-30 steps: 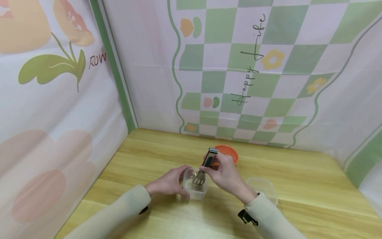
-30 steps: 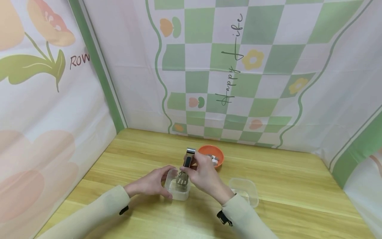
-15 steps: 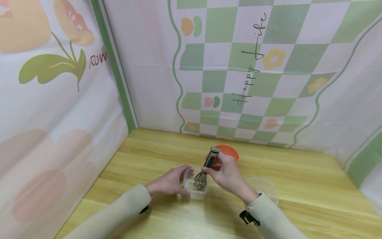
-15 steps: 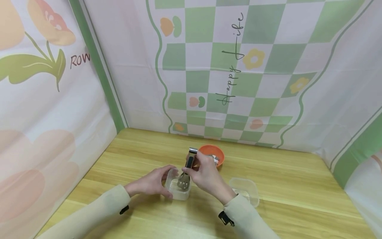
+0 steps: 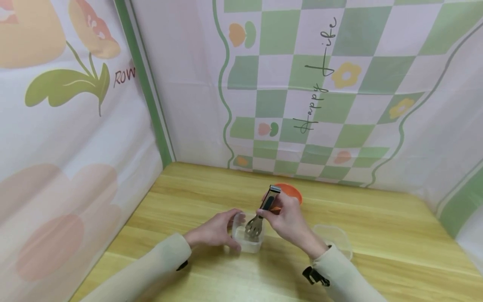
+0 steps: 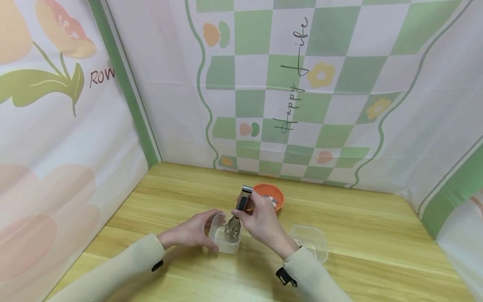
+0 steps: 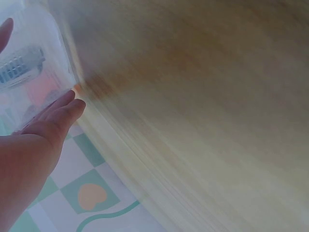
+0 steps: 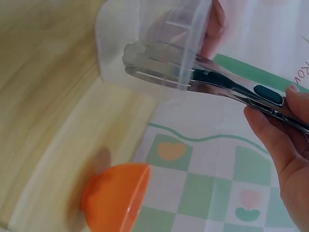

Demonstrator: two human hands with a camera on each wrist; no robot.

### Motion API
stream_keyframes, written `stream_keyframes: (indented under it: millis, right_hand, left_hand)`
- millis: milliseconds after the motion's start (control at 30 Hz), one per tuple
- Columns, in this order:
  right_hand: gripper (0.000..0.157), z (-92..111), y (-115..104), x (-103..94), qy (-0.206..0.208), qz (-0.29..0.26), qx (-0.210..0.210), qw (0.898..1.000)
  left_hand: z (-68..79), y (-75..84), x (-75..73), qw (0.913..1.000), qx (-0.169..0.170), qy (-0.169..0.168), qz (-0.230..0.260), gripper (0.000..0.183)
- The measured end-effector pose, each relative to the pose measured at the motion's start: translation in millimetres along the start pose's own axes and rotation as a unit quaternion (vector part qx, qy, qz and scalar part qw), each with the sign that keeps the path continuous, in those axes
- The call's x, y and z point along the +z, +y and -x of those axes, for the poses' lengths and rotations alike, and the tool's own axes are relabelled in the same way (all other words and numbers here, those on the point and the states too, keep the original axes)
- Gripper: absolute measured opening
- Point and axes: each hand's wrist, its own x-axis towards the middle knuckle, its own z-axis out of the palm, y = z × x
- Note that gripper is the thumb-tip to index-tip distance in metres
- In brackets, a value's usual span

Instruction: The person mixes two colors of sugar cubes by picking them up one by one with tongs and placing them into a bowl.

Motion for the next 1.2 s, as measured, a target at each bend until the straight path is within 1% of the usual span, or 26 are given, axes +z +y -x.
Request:
stream_keyframes:
  millis: [167, 333, 500, 667, 833, 1000, 1200]
  right_hand:
    - [0.031, -3, -4, -5.5, 0.018, -0.005, -0.01, 1.0]
    - [0.032, -8, -9, -15.8, 0.042, -0.01, -0.022, 0.999]
    - [0.028, -16, -15, -32.6, 0.067, -0.011, -0.032, 0.997]
    - [0.027, -24, -21, -52.9, 0.1, 0.011, -0.034, 0.994]
    - [0.028, -30, -24, -68.9, 0.129, 0.035, -0.022, 0.991]
    - [0.028, -36, -17, -76.8, 0.135, 0.071, -0.007, 0.988]
    - [0.029, -42, 5, -79.8, 0.138, 0.114, 0.007, 0.984]
  left_hand:
    - [0.5, 1.3, 0.1, 1.0, -0.003, 0.003, -0.001, 0.095]
    - [-0.1, 0.8, 0.6, 1.0, 0.001, 0.003, 0.001, 0.094]
    - [-0.1, -0.4, 1.2, 1.0, 0.0, 0.003, 0.0, 0.091]
    - [-0.2, -0.8, 1.3, 1.0, 0.0, 0.002, 0.002, 0.09]
    - [-0.7, -0.6, 1.1, 1.0, 0.001, -0.001, 0.0, 0.09]
    - [-0.9, -1.0, 1.1, 1.0, 0.001, 0.002, -0.003, 0.091]
    - [-1.8, -1.6, 1.1, 1.0, 0.003, 0.002, -0.005, 0.091]
